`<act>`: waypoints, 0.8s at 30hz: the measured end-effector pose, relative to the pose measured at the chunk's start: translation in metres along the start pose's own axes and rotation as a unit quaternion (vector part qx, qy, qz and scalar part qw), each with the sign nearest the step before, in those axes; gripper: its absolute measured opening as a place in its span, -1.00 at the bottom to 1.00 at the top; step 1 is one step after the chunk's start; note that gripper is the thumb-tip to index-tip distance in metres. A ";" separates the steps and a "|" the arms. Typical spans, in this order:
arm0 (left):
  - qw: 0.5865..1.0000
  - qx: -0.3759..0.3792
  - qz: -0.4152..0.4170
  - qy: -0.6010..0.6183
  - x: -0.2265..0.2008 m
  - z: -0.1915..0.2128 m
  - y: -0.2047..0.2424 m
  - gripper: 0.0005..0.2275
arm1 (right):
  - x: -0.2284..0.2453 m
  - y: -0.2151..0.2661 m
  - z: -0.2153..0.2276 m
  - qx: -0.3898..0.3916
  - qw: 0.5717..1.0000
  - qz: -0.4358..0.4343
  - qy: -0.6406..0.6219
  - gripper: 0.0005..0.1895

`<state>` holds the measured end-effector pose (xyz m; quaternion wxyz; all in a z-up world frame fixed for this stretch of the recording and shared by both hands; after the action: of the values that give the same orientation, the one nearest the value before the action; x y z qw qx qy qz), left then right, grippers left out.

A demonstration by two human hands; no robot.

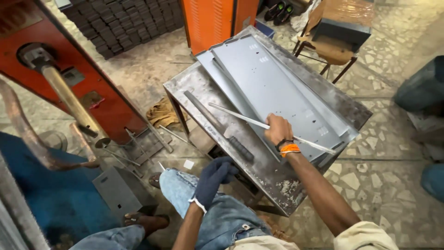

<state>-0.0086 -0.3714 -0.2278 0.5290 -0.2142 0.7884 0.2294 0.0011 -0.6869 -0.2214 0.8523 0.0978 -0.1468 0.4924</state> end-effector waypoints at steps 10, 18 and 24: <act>0.994 0.084 0.048 0.051 0.028 -0.054 -0.073 -0.52 | 0.001 -0.026 -0.016 -0.001 1.000 -0.002 -0.002 -0.79; 0.993 0.059 0.052 0.088 0.033 -0.054 -0.091 -0.48 | -0.015 -0.055 0.071 0.016 0.997 -0.027 -0.076 -0.58; 0.960 -0.053 -0.014 0.274 0.074 -0.057 -0.141 -0.47 | 0.085 0.015 0.046 0.223 0.911 0.061 -0.343 -0.77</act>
<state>0.0054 -0.5249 -0.2965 0.2838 -0.3075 0.8869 0.1959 0.0211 -0.6245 -0.1484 0.6739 0.4385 -0.3220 0.4998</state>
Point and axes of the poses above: each hand's wrist, its own y-axis away from the middle knuckle, its own z-axis out of the back of the hand, x = y × z, the point moved 7 cm from there along -y, towards the middle knuckle, and after that the axes turned 9 degrees about x, right-handed, at the moved point
